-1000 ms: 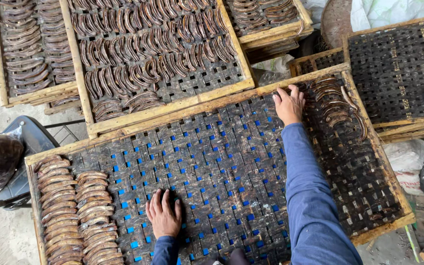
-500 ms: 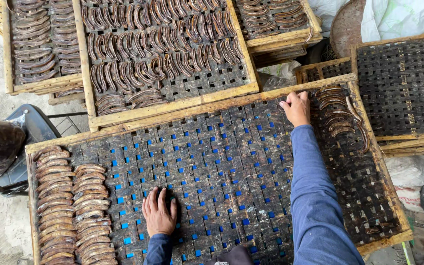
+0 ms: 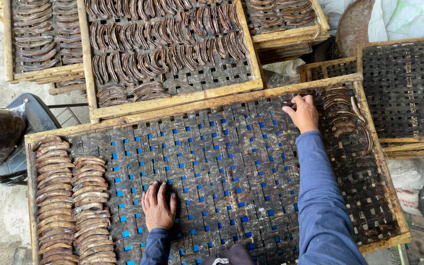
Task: The person sits on the ground in front of bamboo drying trays filled with dried banana slices. They flip and spread individual banana slices across the tray surface, reposition the tray, and slide stacked trays aside to reach a fresh tray, continuing to turn and arrange the slices by hand.
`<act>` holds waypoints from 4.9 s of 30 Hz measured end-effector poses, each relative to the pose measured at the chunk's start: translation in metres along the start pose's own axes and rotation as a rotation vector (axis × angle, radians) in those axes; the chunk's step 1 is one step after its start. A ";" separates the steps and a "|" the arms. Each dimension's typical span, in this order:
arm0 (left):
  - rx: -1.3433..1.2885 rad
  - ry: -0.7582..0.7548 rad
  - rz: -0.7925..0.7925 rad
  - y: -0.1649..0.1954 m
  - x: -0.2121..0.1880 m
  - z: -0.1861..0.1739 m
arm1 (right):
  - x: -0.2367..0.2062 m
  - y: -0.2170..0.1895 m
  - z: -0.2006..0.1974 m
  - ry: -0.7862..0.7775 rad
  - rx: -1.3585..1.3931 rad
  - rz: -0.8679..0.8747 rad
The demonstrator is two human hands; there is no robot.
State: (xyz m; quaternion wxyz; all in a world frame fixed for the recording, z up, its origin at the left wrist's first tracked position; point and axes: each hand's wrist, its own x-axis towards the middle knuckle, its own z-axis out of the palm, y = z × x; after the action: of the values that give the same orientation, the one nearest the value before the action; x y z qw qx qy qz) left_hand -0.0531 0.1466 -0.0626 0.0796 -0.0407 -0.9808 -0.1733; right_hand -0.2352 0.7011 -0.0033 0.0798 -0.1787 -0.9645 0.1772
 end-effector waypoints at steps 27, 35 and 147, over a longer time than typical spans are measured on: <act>-0.016 0.006 -0.004 0.004 0.004 -0.005 | 0.017 0.042 -0.086 0.493 0.571 0.473; -0.108 0.065 0.025 0.012 0.010 -0.018 | 0.007 0.031 -0.111 0.405 0.334 0.066; 0.058 -0.068 -0.097 0.025 0.003 -0.002 | -0.022 0.061 -0.055 0.307 0.814 0.671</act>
State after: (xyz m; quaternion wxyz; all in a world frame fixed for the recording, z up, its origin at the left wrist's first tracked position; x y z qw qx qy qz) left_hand -0.0535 0.1691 -0.0518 0.0387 0.0034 -0.9884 -0.1471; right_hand -0.1838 0.7632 0.0227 0.2213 -0.4548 -0.6856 0.5235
